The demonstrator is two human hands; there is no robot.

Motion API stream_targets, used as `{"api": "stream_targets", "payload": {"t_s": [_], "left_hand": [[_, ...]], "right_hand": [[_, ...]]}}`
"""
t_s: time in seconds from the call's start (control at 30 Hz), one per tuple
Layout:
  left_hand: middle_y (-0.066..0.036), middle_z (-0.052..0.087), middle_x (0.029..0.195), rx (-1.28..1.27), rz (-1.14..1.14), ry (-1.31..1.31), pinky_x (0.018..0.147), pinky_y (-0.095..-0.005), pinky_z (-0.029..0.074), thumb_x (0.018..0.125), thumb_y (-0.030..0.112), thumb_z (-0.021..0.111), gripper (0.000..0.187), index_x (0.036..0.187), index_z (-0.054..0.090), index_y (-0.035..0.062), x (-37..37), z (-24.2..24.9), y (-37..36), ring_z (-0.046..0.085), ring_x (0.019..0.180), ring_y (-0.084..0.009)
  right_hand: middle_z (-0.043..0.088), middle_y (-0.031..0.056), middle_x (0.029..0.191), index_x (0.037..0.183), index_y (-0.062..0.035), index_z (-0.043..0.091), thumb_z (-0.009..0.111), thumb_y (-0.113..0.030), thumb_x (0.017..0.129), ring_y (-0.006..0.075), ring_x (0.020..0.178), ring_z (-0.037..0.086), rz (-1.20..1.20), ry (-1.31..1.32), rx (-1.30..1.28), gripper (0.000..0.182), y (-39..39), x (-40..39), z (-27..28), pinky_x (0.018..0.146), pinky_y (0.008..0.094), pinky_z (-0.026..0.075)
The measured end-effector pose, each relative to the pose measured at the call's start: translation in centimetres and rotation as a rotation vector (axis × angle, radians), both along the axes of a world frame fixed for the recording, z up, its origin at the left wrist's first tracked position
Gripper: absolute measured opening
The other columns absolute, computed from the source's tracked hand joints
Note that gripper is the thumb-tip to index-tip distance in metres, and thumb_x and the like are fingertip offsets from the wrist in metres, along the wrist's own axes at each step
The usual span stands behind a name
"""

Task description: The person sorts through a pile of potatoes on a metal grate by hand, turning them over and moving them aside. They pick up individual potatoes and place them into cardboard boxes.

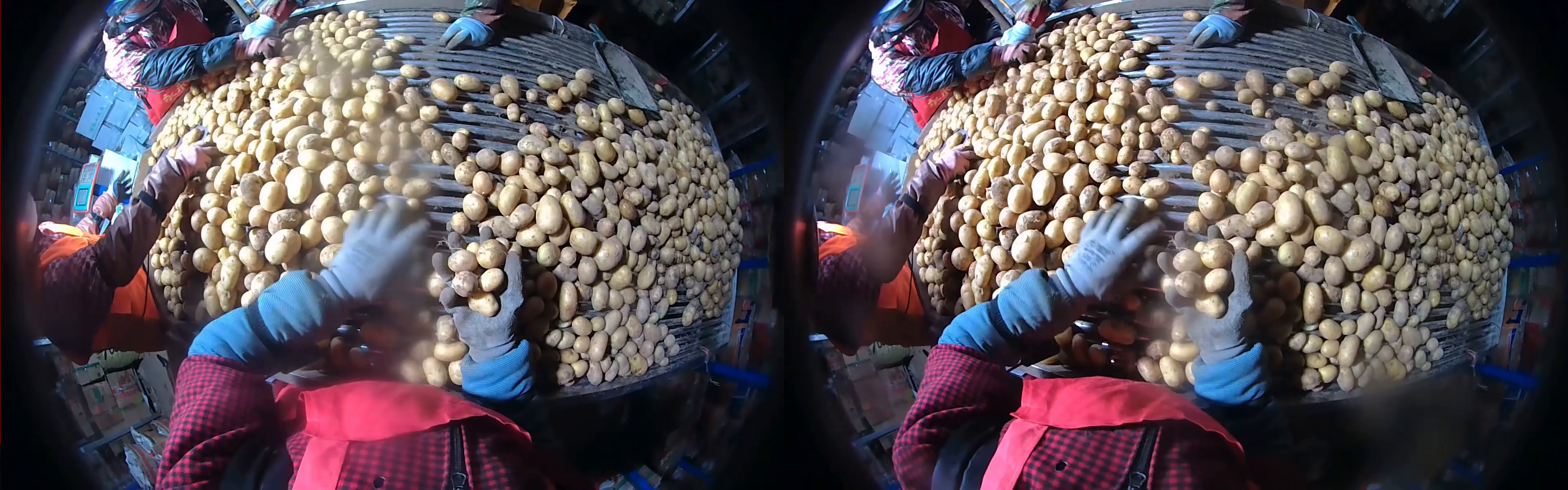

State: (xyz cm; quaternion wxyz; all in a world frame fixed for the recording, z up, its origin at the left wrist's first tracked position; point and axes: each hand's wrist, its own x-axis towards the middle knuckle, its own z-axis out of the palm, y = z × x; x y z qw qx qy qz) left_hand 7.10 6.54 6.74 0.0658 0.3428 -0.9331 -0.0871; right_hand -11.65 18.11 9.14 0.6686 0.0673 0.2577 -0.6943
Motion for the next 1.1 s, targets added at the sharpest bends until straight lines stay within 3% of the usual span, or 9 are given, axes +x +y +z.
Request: {"api": "stream_targets", "payload": {"t_s": [0.07,0.1,0.2,0.23,0.27,0.57,0.7,0.9,1.1], "left_hand": [[-0.021,0.046,0.149,0.225,-0.38,-0.267,0.113,-0.0576,0.035,0.087,0.039,0.069,0.064,0.144,0.052,0.0162,-0.6,4.4,0.9,0.046,0.135,-0.0425],[-0.019,0.057,0.137,0.154,-0.395,0.136,0.102,-0.0528,0.046,0.085,0.031,0.073,0.057,0.136,0.057,0.0126,0.2,3.2,2.3,0.058,0.122,-0.0392],[-0.016,0.067,0.119,0.395,-0.255,0.183,0.087,-0.0464,0.053,0.081,0.022,0.077,0.051,0.128,0.062,0.0102,1.2,5.9,-0.8,0.067,0.101,-0.0359],[-0.013,0.071,0.108,0.097,-0.258,0.301,0.074,-0.0444,0.054,0.079,0.014,0.077,0.049,0.127,0.065,0.0094,1.9,5.2,-2.2,0.068,0.086,-0.0346],[-0.013,0.069,0.113,0.097,-0.081,0.193,0.076,-0.0475,0.054,0.082,0.014,0.074,0.05,0.131,0.064,0.0112,2.7,4.9,-3.2,0.068,0.088,-0.0355],[-0.014,0.064,0.12,0.401,-0.221,-0.447,0.077,-0.0486,0.056,0.08,0.017,0.075,0.046,0.126,0.07,0.0197,2.2,3.3,-9.8,0.069,0.086,-0.0363],[-0.013,0.061,0.115,0.147,-0.419,-0.443,0.083,-0.0449,0.056,0.083,0.016,0.071,0.04,0.123,0.073,0.0214,2.7,2.8,-9.9,0.068,0.097,-0.0336],[-0.012,0.062,0.111,0.405,-0.197,-0.462,0.085,-0.0447,0.056,0.081,0.012,0.069,0.028,0.109,0.074,0.0159,1.9,2.5,-10.1,0.068,0.098,-0.0348],[-0.014,0.067,0.108,0.301,-0.225,-0.687,0.088,-0.0465,0.057,0.083,0.014,0.069,0.032,0.115,0.071,0.0119,0.5,4.1,-9.4,0.07,0.102,-0.0352]], "right_hand": [[0.061,0.0138,0.13,0.147,-0.012,0.047,0.04,-0.054,0.108,0.0321,0.107,0.067,0.023,0.016,-0.016,0.058,0.4,-0.1,-0.7,0.073,0.0384,0.06],[0.06,0.0139,0.134,0.15,-0.0126,0.044,0.039,-0.055,0.108,0.0332,0.11,0.066,0.009,0.058,-0.023,0.059,0.3,-0.1,-1.3,0.074,0.0387,0.06],[0.058,0.0101,0.139,0.15,-0.0162,0.045,0.039,-0.053,0.108,0.0322,0.109,0.066,-0.008,0.071,0.019,0.056,0.3,0.0,-0.5,0.068,0.0354,0.057],[0.057,0.0082,0.14,0.149,-0.0177,0.046,0.04,-0.052,0.108,0.0311,0.107,0.066,-0.008,0.055,0.045,0.054,0.3,0.1,0.4,0.064,0.0336,0.055],[0.057,0.0063,0.141,0.147,-0.0193,0.048,0.041,-0.051,0.107,0.0301,0.104,0.066,-0.007,0.041,0.068,0.051,0.3,0.2,0.9,0.06,0.0318,0.054],[0.054,0.0038,0.142,0.152,-0.0187,0.044,0.043,-0.044,0.108,0.0301,0.12,0.061,-0.011,0.114,-0.011,0.05,0.3,0.5,0.3,0.062,0.0291,0.05],[0.051,0.0103,0.151,0.158,-0.025,0.038,0.04,-0.059,0.106,0.0377,0.128,0.057,0.045,-0.214,-0.215,0.062,0.9,-0.7,-2.2,0.082,0.0439,0.056],[0.055,0.0024,0.144,0.15,-0.0237,0.05,0.042,-0.059,0.105,0.0268,0.115,0.06,-0.003,-0.033,0.103,0.058,0.3,0.1,1.2,0.068,0.0325,0.048],[0.057,0.0039,0.143,0.147,-0.024,0.051,0.045,-0.059,0.104,0.0279,0.115,0.061,0.052,-0.041,0.007,0.056,0.7,-0.3,-0.1,0.07,0.0333,0.049]]}}
